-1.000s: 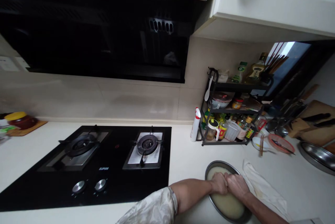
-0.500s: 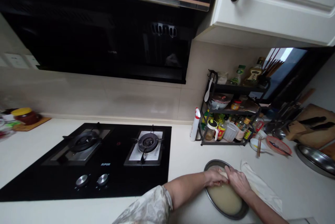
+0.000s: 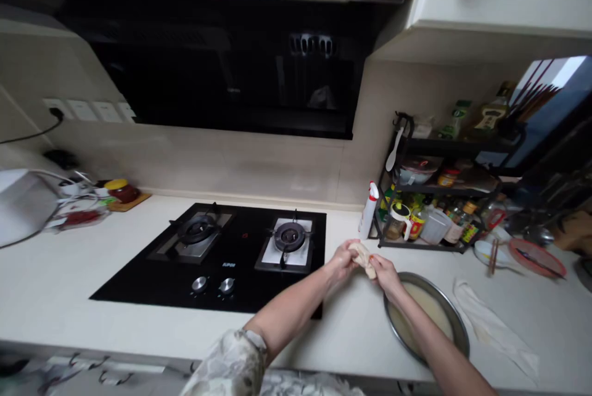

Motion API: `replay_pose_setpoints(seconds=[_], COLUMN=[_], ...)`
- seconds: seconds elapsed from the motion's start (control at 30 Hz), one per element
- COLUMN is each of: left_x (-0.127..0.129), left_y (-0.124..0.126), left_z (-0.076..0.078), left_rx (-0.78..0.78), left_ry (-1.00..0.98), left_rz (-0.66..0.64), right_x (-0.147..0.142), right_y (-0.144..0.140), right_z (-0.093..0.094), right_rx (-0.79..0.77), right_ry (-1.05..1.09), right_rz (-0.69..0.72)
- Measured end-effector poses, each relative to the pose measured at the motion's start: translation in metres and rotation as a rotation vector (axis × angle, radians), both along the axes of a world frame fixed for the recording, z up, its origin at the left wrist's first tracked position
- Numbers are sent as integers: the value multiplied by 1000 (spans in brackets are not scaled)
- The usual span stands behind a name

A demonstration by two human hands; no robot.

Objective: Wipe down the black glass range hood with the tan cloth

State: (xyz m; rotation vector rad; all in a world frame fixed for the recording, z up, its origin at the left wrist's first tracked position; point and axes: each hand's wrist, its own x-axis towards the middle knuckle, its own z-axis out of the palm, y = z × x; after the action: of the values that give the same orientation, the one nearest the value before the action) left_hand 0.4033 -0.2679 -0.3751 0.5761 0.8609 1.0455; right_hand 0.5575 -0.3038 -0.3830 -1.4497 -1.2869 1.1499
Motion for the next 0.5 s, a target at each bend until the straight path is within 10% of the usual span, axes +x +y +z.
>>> replay_pose_setpoints(seconds=[0.5], left_x=[-232], left_y=[-23], left_z=[27], left_rx=[217], left_ry=[251], left_rz=[209], right_x=[-175], right_y=[10], right_z=[25], right_rx=[44], right_ry=[208], right_rz=[-166])
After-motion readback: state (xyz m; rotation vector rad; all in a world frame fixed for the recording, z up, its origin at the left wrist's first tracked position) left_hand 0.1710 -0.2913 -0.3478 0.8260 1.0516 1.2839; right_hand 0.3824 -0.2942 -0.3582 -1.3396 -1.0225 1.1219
